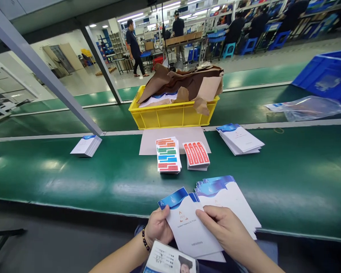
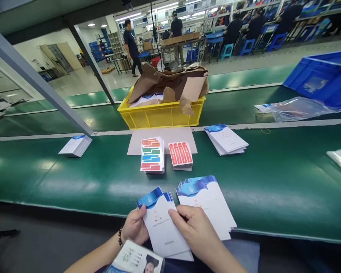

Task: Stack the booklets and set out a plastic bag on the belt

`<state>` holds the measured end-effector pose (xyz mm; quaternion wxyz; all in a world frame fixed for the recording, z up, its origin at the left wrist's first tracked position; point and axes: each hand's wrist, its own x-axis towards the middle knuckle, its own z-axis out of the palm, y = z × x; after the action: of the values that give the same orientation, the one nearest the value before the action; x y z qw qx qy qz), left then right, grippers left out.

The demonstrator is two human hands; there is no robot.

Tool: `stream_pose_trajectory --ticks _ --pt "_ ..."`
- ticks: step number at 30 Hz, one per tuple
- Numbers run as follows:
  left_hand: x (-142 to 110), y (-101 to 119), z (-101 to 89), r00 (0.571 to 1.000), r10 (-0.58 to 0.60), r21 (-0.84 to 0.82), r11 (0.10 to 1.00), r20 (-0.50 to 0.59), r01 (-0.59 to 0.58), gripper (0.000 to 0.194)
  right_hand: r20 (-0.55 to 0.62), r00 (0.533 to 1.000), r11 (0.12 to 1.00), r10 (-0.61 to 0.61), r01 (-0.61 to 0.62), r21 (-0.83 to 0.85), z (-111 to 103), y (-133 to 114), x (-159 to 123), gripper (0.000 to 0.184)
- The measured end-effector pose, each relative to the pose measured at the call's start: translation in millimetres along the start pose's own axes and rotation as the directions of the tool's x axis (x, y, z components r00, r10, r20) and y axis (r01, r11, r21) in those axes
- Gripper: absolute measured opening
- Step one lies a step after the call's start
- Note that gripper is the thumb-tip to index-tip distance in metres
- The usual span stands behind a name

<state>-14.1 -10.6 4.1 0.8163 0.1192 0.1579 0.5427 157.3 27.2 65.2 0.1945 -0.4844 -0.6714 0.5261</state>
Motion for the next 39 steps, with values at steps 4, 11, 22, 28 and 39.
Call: stream_pose_trajectory --ticks 4,11,22,28,39 --pt "0.1 -1.6 -0.7 1.000 -0.011 0.019 1.000 0.003 0.011 0.035 -0.025 1.000 1.000 -0.012 0.012 -0.015 3.4 0.8 -1.3 0.041" --pt "-3.2 9.1 13.0 0.988 -0.147 0.218 0.967 0.044 0.134 0.056 -0.150 0.986 0.996 -0.077 0.085 0.042 -34.2 -7.2 -15.4 0.023" --pt "-9.3 0.1 -4.2 0.862 -0.404 0.692 0.528 -0.305 0.492 0.054 -0.404 0.908 0.873 0.109 -0.282 -0.398 -84.9 85.7 10.3 0.057" --pt "3.9 -23.7 7.4 0.762 -0.576 0.180 0.750 -0.297 0.637 0.074 -0.297 0.953 0.902 0.059 -0.178 -0.393 -64.9 62.3 15.9 0.045" --pt "15.4 -43.8 -11.5 0.888 -0.403 0.428 0.778 -0.222 0.460 0.085 -0.201 0.977 0.931 0.079 -0.144 -0.337 -6.0 38.5 -20.2 0.076"
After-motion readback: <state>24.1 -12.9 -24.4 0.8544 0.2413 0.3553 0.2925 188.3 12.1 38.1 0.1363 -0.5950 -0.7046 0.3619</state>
